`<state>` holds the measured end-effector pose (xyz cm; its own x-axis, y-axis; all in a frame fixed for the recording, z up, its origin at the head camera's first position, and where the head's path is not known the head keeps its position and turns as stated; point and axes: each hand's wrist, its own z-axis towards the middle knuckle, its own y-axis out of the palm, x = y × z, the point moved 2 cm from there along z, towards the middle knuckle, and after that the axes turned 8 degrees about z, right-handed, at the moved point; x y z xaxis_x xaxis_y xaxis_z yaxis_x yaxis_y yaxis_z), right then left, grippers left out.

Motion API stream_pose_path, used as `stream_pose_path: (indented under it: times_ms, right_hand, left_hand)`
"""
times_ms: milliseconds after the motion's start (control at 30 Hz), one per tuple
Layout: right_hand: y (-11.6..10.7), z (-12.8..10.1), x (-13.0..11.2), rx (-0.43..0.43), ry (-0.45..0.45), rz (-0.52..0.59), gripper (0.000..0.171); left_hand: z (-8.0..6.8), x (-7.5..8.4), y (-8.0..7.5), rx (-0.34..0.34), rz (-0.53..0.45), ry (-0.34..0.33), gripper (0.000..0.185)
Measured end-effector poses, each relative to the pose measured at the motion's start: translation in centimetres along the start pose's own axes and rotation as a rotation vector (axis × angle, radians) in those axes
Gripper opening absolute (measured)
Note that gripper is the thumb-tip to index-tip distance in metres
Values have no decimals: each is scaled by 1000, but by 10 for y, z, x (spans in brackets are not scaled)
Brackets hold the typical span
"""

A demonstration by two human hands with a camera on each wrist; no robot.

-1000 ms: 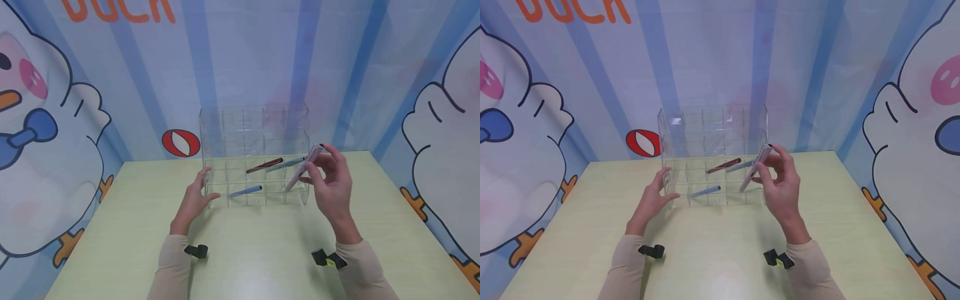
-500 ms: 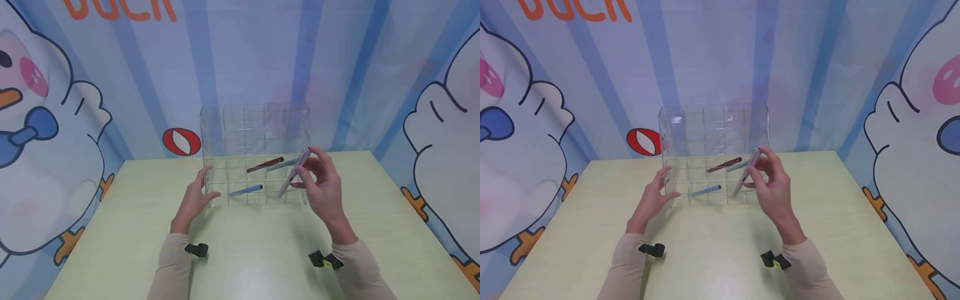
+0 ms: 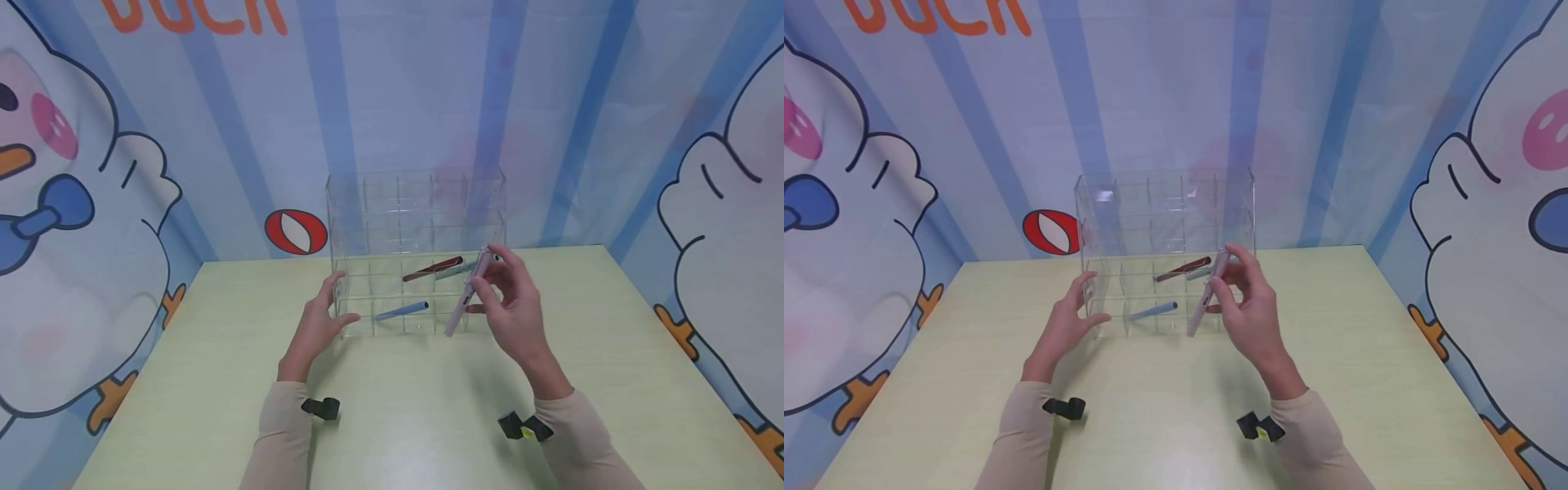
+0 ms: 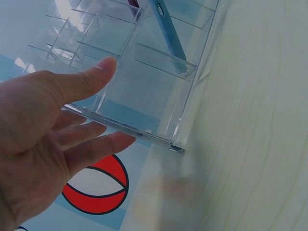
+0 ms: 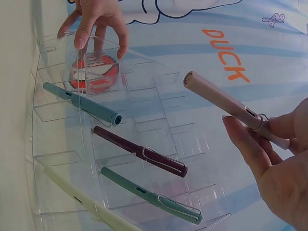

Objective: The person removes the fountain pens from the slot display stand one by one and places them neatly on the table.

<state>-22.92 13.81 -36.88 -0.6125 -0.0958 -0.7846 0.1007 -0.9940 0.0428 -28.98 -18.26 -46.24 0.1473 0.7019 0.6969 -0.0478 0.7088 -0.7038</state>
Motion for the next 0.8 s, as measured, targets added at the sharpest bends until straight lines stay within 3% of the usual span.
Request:
stream_pose_path:
  times_ms: [800]
  right_hand:
    - [20, -6, 15, -100, 148, 15, 52]
  left_hand:
    - [0, 1, -1, 0, -5, 2, 90]
